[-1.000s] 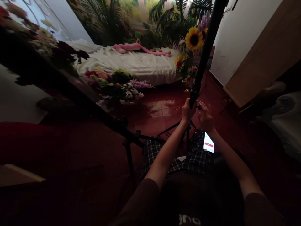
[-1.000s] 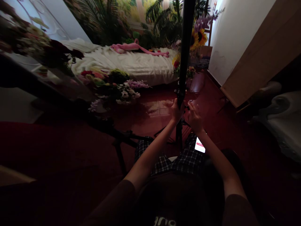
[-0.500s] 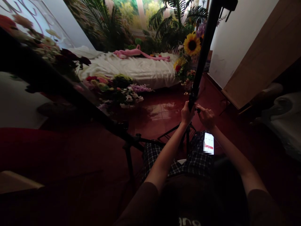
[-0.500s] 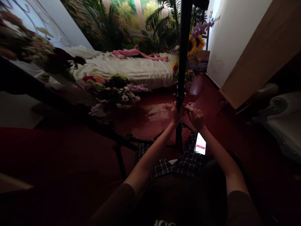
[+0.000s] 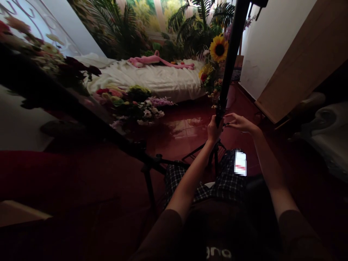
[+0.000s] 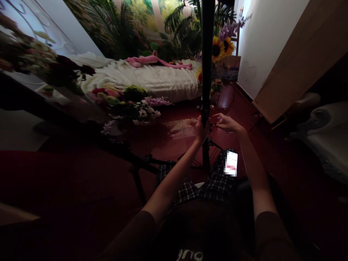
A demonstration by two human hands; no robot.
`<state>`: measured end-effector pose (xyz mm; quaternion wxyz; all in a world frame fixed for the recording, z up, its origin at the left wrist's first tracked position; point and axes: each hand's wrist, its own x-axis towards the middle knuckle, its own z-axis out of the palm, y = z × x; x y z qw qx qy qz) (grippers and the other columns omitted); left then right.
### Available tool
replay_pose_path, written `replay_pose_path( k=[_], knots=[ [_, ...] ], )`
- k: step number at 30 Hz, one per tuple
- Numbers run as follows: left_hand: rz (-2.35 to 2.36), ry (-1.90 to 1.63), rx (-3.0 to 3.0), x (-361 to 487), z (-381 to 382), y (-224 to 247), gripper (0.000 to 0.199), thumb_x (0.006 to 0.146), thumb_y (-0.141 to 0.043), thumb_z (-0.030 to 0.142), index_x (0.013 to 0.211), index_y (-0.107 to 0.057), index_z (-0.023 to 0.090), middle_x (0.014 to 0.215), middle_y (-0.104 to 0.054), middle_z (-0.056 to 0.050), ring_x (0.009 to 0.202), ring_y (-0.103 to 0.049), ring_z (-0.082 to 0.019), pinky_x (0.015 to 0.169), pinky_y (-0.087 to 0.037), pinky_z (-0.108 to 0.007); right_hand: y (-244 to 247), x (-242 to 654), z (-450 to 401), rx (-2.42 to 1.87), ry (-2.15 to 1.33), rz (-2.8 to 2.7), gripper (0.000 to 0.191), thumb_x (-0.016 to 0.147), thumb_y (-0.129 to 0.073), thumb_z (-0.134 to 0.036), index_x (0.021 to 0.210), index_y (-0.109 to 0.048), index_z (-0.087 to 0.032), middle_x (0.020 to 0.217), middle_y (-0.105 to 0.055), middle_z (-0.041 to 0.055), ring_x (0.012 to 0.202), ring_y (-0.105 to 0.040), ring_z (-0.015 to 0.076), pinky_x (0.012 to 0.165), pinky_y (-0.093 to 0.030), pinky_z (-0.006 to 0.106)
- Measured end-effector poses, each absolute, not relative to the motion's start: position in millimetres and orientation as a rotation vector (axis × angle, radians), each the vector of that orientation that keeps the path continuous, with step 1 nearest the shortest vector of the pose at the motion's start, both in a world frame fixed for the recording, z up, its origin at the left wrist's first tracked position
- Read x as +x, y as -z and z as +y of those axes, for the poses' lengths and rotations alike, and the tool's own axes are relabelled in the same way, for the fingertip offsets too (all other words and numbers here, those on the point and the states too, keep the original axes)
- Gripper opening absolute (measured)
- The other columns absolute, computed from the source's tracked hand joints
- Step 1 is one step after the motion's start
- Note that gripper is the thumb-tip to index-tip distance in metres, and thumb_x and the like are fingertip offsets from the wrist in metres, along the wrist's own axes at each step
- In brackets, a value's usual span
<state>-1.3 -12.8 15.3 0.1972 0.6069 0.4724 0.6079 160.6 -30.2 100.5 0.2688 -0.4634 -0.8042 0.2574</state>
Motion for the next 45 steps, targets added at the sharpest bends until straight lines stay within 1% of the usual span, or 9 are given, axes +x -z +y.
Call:
replay_pose_path(
  k=[6, 10, 14, 18, 23, 28, 35, 39, 45],
  knots=[
    [1.24, -1.645, 1.677, -4, -19, -20, 0.035, 0.092, -0.054, 0.047, 0.112, -0.059, 0.02, 0.087, -0.07, -0.005, 0.074, -0.066, -0.015, 0.065, -0.045, -0.023, -82, 164, -36, -1.21, -0.971, -1.847, 0.051, 0.076, -0.076, -0.047, 0.117, -0.06, -0.02, 0.086, -0.075, 0.0043, 0.064, -0.067, 0.0137, 0.047, -0.048, 0.019],
    [1.086, -1.608, 1.582, -18, -48, -5, 0.041, 0.095, -0.046, 0.048, 0.126, -0.053, 0.022, 0.113, -0.068, -0.009, 0.095, -0.067, -0.016, 0.079, -0.051, -0.025, -67, 153, -47, -1.251, -0.934, -1.643, 0.058, 0.073, -0.075, -0.055, 0.115, -0.057, -0.019, 0.089, -0.075, 0.0066, 0.062, -0.066, 0.0134, 0.043, -0.043, 0.018],
    [1.269, -1.558, 1.403, -65, -99, 36, 0.034, 0.094, -0.046, 0.045, 0.107, -0.06, 0.017, 0.109, -0.067, -0.011, 0.096, -0.066, -0.017, 0.084, -0.053, -0.03, -50, 139, -59, -1.287, -0.874, -1.412, 0.061, 0.072, -0.071, -0.063, 0.112, -0.055, -0.02, 0.101, -0.074, 0.0099, 0.06, -0.066, 0.0136, 0.041, -0.043, 0.019],
    [1.761, -1.825, 1.269, -148, -140, 56, 0.03, 0.092, -0.047, 0.043, 0.101, -0.058, 0.017, 0.101, -0.063, -0.008, 0.092, -0.061, -0.017, 0.086, -0.051, -0.033, -26, 136, -76, -1.394, -1.013, -1.319, 0.066, 0.067, -0.07, -0.069, 0.108, -0.055, -0.019, 0.094, -0.074, 0.01, 0.056, -0.066, 0.0144, 0.044, -0.051, 0.023],
    [2.217, -2.342, 0.971, -254, -149, 7, 0.03, 0.094, -0.045, 0.047, 0.097, -0.051, 0.018, 0.098, -0.057, -0.005, 0.093, -0.056, -0.016, 0.091, -0.046, -0.033, -5, 124, -95, -1.391, -1.349, -1.424, 0.06, 0.067, -0.073, -0.064, 0.101, -0.059, -0.018, 0.095, -0.074, 0.011, 0.066, -0.072, 0.0183, 0.051, -0.056, 0.026],
    [1.831, -2.357, 1.265, -306, -117, -46, 0.046, 0.092, -0.039, 0.062, 0.106, -0.05, 0.019, 0.097, -0.062, -0.004, 0.083, -0.062, -0.013, 0.076, -0.05, -0.027, -4, 85, -104, -1.271, -1.585, -1.722, 0.047, 0.078, -0.069, -0.054, 0.108, -0.061, -0.018, 0.102, -0.074, 0.0117, 0.079, -0.074, 0.0199, 0.06, -0.058, 0.029],
    [1.939, -2.118, 1.223, -304, -94, -43, 0.048, 0.096, -0.032, 0.058, 0.102, -0.056, 0.018, 0.056, -0.057, 0.004, 0.047, -0.054, -0.01, 0.052, -0.042, -0.022, -9, -2, -101, -1.06, -1.69, -1.761, 0.043, 0.076, -0.072, -0.053, 0.097, -0.064, -0.017, 0.086, -0.074, 0.0068, 0.075, -0.071, 0.0162, 0.066, -0.056, 0.027],
    [1.975, -2.156, 1.171, -299, -96, -44, 0.042, 0.097, -0.035, 0.053, 0.098, -0.057, 0.017, 0.054, -0.057, 0.004, 0.045, -0.053, -0.009, 0.05, -0.04, -0.021, -32, -81, -109, -0.914, -2.009, -1.505, 0.04, 0.093, -0.053, -0.053, 0.099, -0.067, -0.016, 0.086, -0.075, 0.0081, 0.069, -0.069, 0.0131, 0.059, -0.053, 0.022],
    [1.879, -2.198, 1.167, -294, -101, -48, 0.033, 0.097, -0.04, 0.047, 0.094, -0.055, 0.018, 0.061, -0.062, 0.002, 0.049, -0.056, -0.008, 0.051, -0.042, -0.02, -64, -171, -108, -0.611, -2.663, -0.758, 0.063, 0.103, -0.01, -0.05, 0.096, -0.064, -0.019, 0.078, -0.072, 0.0027, 0.051, -0.053, 0.0074, 0.043, -0.043, 0.014]
  ],
)
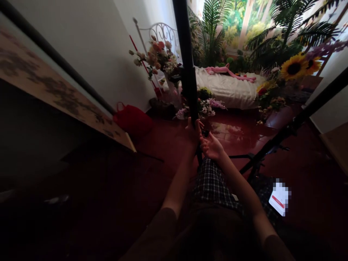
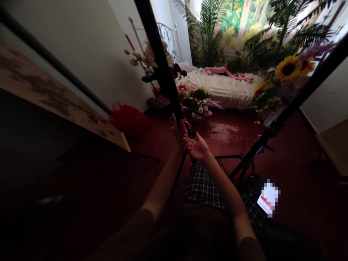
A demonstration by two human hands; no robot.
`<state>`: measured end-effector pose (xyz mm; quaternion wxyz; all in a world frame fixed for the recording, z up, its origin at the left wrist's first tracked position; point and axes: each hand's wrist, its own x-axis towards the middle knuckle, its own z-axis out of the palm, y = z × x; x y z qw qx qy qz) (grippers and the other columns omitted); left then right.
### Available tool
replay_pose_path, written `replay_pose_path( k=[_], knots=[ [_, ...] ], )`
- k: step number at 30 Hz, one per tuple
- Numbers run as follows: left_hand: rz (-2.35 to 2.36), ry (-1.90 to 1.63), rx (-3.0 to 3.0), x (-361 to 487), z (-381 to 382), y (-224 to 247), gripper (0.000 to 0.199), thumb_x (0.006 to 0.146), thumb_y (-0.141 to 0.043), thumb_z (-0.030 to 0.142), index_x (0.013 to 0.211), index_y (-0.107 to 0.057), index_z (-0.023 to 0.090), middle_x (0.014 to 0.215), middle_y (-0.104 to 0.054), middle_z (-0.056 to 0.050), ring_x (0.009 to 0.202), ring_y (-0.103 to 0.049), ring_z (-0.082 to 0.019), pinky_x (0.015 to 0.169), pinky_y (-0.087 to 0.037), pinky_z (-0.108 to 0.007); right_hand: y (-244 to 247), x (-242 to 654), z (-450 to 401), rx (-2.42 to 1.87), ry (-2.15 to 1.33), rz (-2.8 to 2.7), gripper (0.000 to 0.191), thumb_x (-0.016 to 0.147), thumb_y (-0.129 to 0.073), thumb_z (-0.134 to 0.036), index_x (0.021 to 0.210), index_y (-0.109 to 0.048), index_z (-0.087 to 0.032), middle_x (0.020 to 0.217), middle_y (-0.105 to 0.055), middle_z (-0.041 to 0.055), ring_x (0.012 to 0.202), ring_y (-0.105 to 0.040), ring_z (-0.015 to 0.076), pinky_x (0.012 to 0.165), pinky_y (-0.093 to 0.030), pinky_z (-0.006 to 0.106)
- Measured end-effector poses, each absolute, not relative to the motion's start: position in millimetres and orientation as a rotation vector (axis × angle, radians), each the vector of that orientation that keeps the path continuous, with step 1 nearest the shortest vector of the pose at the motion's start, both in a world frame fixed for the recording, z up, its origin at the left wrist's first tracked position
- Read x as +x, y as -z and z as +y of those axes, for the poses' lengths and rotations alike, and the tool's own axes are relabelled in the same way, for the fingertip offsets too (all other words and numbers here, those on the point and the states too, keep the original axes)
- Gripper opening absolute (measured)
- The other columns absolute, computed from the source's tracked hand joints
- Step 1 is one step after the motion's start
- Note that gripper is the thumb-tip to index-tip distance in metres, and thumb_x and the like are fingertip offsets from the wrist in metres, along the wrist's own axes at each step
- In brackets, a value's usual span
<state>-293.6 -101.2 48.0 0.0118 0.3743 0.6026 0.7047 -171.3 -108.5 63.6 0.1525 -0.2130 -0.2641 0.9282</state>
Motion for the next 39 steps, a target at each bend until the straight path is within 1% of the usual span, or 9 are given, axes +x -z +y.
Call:
replay_pose_path(
  k=[6, 9, 15, 17, 21, 25, 29, 32, 39],
  knots=[
    [1.87, -2.211, 1.199, -299, -98, -43, 0.031, 0.093, -0.047, 0.049, 0.091, -0.056, 0.018, 0.057, -0.06, 0.001, 0.046, -0.057, -0.011, 0.047, -0.041, -0.022, -57, -185, -85, -0.568, -2.373, -1.14, 0.036, 0.1, -0.032, -0.038, 0.103, -0.063, -0.022, 0.084, -0.071, 0.0014, 0.056, -0.051, 0.0074, 0.048, -0.045, 0.013],
    [1.891, -2.232, 1.217, -301, -98, -43, 0.031, 0.092, -0.049, 0.049, 0.089, -0.058, 0.02, 0.057, -0.06, 0.001, 0.048, -0.057, -0.011, 0.049, -0.04, -0.022, -54, -185, -78, -0.61, -2.21, -1.392, 0.034, 0.097, -0.035, -0.035, 0.106, -0.064, -0.019, 0.092, -0.071, 0.0047, 0.06, -0.053, 0.0084, 0.049, -0.047, 0.015],
    [1.855, -2.209, 1.229, -301, -101, -43, 0.039, 0.092, -0.047, 0.057, 0.088, -0.057, 0.019, 0.053, -0.058, 0.003, 0.045, -0.055, -0.009, 0.049, -0.04, -0.021, -48, -185, -75, -0.674, -2.026, -1.728, 0.037, 0.098, -0.032, -0.041, 0.106, -0.062, -0.019, 0.084, -0.071, 0.0049, 0.055, -0.057, 0.0103, 0.052, -0.051, 0.021],
    [1.854, -2.182, 1.256, -302, -100, -42, 0.04, 0.092, -0.047, 0.058, 0.088, -0.057, 0.019, 0.053, -0.06, 0.002, 0.047, -0.057, -0.009, 0.052, -0.042, -0.021, -48, -176, -71, -0.788, -1.753, -2.054, 0.033, 0.097, -0.04, -0.043, 0.107, -0.061, -0.02, 0.082, -0.071, 0.0055, 0.059, -0.062, 0.0137, 0.058, -0.054, 0.026],
    [1.835, -2.168, 1.307, -305, -99, -41, 0.041, 0.092, -0.048, 0.058, 0.089, -0.057, 0.018, 0.055, -0.063, 0.001, 0.049, -0.06, -0.01, 0.054, -0.045, -0.021, -64, -151, -54, -0.95, -0.876, -2.527, 0.019, 0.093, -0.052, -0.032, 0.101, -0.065, -0.02, 0.087, -0.073, 0.0087, 0.08, -0.07, 0.0228, 0.078, -0.055, 0.037],
    [1.822, -2.185, 1.274, -303, -98, -41, 0.04, 0.092, -0.049, 0.057, 0.089, -0.058, 0.018, 0.053, -0.062, 0.002, 0.046, -0.059, -0.01, 0.053, -0.046, -0.021, -110, -156, -47, -0.672, -0.651, -2.392, 0.036, 0.095, -0.05, -0.041, 0.125, -0.054, -0.021, 0.104, -0.071, 0.0082, 0.09, -0.069, 0.0222, 0.083, -0.057, 0.038],
    [1.851, -2.193, 1.199, -300, -99, -42, 0.036, 0.089, -0.053, 0.056, 0.087, -0.058, 0.02, 0.055, -0.062, 0.003, 0.048, -0.06, -0.01, 0.055, -0.048, -0.022, -170, -196, -56, -0.357, -0.404, -2.261, 0.073, 0.094, -0.053, -0.047, 0.152, -0.017, -0.02, 0.13, -0.056, 0.0133, 0.111, -0.062, 0.0238, 0.091, -0.056, 0.042],
    [1.828, -2.201, 1.192, -299, -100, -42, 0.033, 0.089, -0.055, 0.053, 0.086, -0.058, 0.02, 0.055, -0.061, 0.003, 0.05, -0.06, -0.01, 0.057, -0.048, -0.023, -193, -231, -57, -0.247, -0.225, -2.274, 0.078, 0.098, -0.044, -0.041, 0.155, 0.004, -0.016, 0.14, -0.043, 0.0173, 0.124, -0.054, 0.0262, 0.097, -0.052, 0.045],
    [1.926, -2.169, 1.132, -310, -85, -28, 0.023, 0.081, -0.066, 0.043, 0.089, -0.063, 0.021, 0.059, -0.062, -0.001, 0.058, -0.064, -0.017, 0.055, -0.045, -0.027, -156, -294, -35, -0.485, -0.333, -2.029, 0.067, 0.1, -0.035, -0.037, 0.154, 0.0, -0.018, 0.134, -0.039, 0.0214, 0.12, -0.057, 0.0384, 0.09, -0.053, 0.053]
  ],
)
